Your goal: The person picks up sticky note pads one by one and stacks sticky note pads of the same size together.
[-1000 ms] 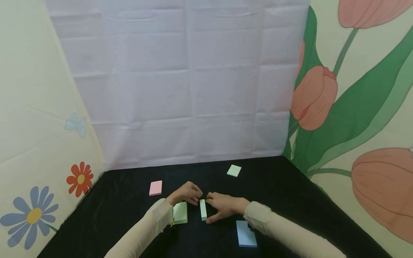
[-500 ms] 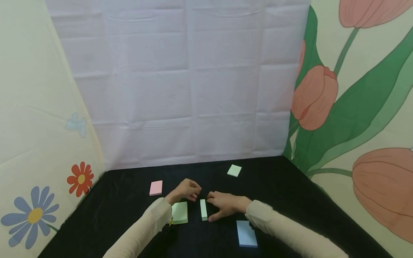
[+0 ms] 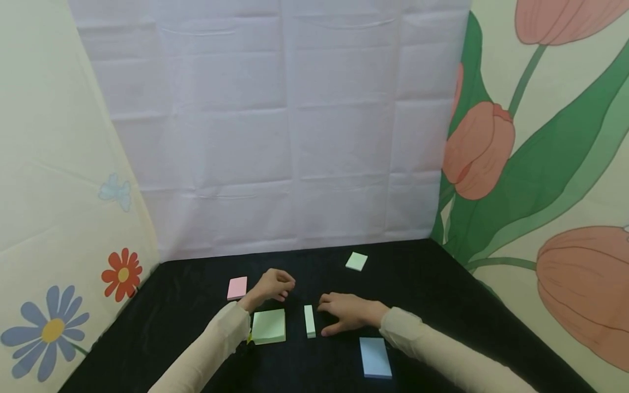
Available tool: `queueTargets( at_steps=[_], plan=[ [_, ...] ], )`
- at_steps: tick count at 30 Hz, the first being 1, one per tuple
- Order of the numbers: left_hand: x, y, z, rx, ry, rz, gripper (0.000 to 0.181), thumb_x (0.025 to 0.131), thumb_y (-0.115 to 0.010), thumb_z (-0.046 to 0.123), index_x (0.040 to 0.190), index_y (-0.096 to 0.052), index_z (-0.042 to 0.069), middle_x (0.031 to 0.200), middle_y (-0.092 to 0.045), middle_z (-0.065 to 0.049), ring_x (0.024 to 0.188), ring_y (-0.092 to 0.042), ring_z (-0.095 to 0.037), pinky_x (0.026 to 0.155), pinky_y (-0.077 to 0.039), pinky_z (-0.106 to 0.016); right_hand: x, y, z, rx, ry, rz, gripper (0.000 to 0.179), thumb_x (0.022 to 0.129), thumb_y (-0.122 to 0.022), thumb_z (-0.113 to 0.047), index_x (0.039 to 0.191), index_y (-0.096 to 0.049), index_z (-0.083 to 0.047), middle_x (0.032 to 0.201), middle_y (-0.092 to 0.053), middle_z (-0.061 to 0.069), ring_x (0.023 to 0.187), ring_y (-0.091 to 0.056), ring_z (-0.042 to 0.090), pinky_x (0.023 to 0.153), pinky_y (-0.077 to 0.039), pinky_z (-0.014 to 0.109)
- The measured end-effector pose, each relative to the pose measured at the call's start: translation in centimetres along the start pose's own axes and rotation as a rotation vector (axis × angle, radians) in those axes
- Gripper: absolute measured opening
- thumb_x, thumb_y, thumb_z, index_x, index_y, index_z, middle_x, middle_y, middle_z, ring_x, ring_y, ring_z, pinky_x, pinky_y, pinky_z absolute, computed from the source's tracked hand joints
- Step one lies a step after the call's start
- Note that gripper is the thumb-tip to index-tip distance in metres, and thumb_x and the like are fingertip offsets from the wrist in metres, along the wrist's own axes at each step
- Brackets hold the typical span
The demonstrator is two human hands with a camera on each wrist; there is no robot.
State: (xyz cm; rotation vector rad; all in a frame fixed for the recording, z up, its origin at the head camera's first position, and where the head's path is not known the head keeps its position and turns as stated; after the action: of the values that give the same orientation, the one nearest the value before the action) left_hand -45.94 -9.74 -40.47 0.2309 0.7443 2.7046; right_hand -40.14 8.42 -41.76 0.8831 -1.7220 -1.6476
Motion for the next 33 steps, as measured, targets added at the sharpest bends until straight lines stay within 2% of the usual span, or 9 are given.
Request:
queueTargets(
  at_steps=[5, 11, 18, 22, 26, 33],
  plan=[
    [-0.1, 0.8, -0.4, 0.031, -0.023, 0.045, 0.021, 0.095, -0.064, 0.005, 0.11, -0.068, -0.009, 0.101, -0.069, -0.015, 0.068, -0.062, -0.015, 0.061, -0.057, -0.032, -0.3, 0.0, 0.0, -0.003, -0.009, -0.003, 0.053, 0.091, -0.069, -0.049, 0.125, -0.065, -0.009, 0.12, -0.056, -0.001, 0.106, -0.055, 0.011, 0.089, -0.049, 0.029],
    [-0.4, 1.7, -0.5, 0.076, -0.05, 0.092, 0.017, 0.093, -0.065, 0.005, 0.105, -0.071, -0.007, 0.092, -0.069, -0.01, 0.063, -0.058, -0.014, 0.056, -0.055, -0.029, -0.7, 0.2, -0.2, -0.01, 0.014, 0.005, 0.053, 0.091, -0.067, -0.049, 0.126, -0.064, -0.009, 0.119, -0.056, -0.001, 0.105, -0.055, 0.011, 0.089, -0.049, 0.029],
    [-0.8, 2.8, -0.6, 0.16, -0.114, 0.137, 0.017, 0.094, -0.065, 0.007, 0.102, -0.071, -0.006, 0.089, -0.069, -0.008, 0.064, -0.057, -0.016, 0.055, -0.053, -0.03, -1.4, 0.4, -0.2, -0.015, 0.038, 0.02, 0.055, 0.092, -0.066, -0.05, 0.127, -0.064, -0.008, 0.119, -0.056, 0.0, 0.103, -0.055, 0.01, 0.086, -0.049, 0.028],
    [-0.9, 3.3, -0.9, 0.189, -0.106, 0.169, 0.014, 0.093, -0.066, 0.006, 0.101, -0.072, -0.005, 0.09, -0.07, -0.008, 0.064, -0.056, -0.016, 0.055, -0.053, -0.031, -1.8, 0.3, -0.1, -0.018, 0.024, 0.004, 0.056, 0.091, -0.066, -0.052, 0.128, -0.063, -0.01, 0.118, -0.056, -0.002, 0.102, -0.054, 0.008, 0.086, -0.049, 0.027],
    [-1.1, 3.8, -1.2, 0.211, -0.098, 0.19, 0.012, 0.092, -0.067, 0.005, 0.099, -0.072, -0.004, 0.089, -0.07, -0.008, 0.066, -0.058, -0.016, 0.057, -0.053, -0.032, -2.3, 0.3, 0.1, -0.014, 0.021, -0.005, 0.057, 0.091, -0.066, -0.053, 0.128, -0.063, -0.01, 0.119, -0.057, -0.001, 0.102, -0.055, 0.009, 0.086, -0.05, 0.029],
    [-1.6, 4.6, -2.0, 0.251, -0.107, 0.225, 0.01, 0.09, -0.069, 0.006, 0.096, -0.072, -0.001, 0.087, -0.07, -0.006, 0.076, -0.064, -0.018, 0.069, -0.055, -0.039, -2.9, 0.0, 0.5, 0.01, 0.027, -0.013, 0.059, 0.091, -0.066, -0.054, 0.13, -0.062, -0.01, 0.121, -0.056, -0.001, 0.104, -0.056, 0.01, 0.086, -0.05, 0.029]
  ],
)
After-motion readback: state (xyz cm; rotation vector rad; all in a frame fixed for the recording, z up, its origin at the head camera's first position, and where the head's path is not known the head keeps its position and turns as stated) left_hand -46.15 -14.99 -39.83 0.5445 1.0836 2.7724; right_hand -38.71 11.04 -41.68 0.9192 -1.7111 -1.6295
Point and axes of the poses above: each hand's wrist, its own x-axis towards the middle knuckle, its own y-axis out of the back of the hand, z = x × y, the point moved 6 cm from there along x, towards the middle knuckle
